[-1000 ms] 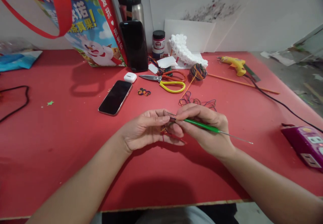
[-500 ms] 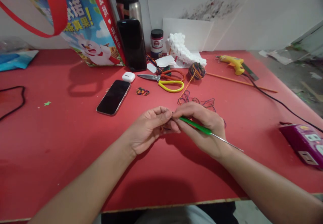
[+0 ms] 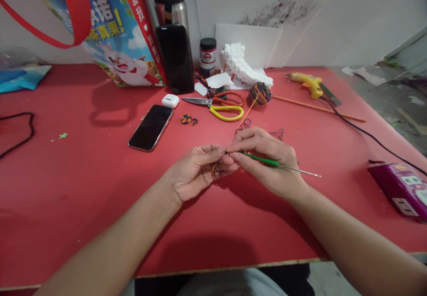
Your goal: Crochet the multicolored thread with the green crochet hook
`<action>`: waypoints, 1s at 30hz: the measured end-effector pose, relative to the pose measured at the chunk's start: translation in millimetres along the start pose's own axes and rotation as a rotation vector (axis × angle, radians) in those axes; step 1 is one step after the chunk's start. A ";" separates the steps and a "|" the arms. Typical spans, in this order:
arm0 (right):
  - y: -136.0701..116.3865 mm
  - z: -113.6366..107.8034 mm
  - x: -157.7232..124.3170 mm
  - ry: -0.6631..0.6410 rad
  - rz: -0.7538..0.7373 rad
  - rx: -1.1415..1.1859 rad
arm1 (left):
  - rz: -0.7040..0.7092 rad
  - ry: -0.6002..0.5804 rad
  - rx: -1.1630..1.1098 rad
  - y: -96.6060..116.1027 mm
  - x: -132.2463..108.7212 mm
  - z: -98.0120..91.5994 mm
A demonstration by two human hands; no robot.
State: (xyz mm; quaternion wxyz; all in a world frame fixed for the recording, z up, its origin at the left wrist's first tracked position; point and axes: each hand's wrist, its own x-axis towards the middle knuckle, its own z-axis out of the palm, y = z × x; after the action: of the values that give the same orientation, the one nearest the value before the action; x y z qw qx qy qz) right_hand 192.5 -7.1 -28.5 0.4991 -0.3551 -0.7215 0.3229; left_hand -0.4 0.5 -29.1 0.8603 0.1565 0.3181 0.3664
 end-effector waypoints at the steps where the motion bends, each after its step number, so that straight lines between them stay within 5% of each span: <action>1: -0.4 0.4 -0.3 0.005 0.000 0.005 | -0.004 0.007 -0.013 0.3 -0.2 -0.5; 6: 0.5 3.9 -2.8 -0.023 0.181 0.142 | 0.001 0.003 -0.041 7.0 -2.4 -3.0; 10: 7.2 4.5 -4.5 -0.183 0.474 0.271 | 0.009 0.046 -0.070 16.5 -5.0 -0.9; 18: 14.7 6.9 -1.5 -0.504 0.707 0.644 | 0.055 0.170 -0.147 32.1 -16.9 11.6; 23: 5.1 10.2 0.9 -0.428 0.823 0.548 | 0.119 0.204 -0.209 38.6 -19.0 16.1; 30: 4.8 14.4 -0.8 -0.387 0.898 0.894 | 0.052 0.120 -0.148 29.5 -12.5 7.2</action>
State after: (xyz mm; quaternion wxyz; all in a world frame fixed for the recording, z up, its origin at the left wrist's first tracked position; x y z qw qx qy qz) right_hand 180.0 -6.7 -37.0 0.2766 -0.3156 -0.3764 0.8260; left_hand -17.9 11.2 -3.4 0.8390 0.0787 0.3371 0.4198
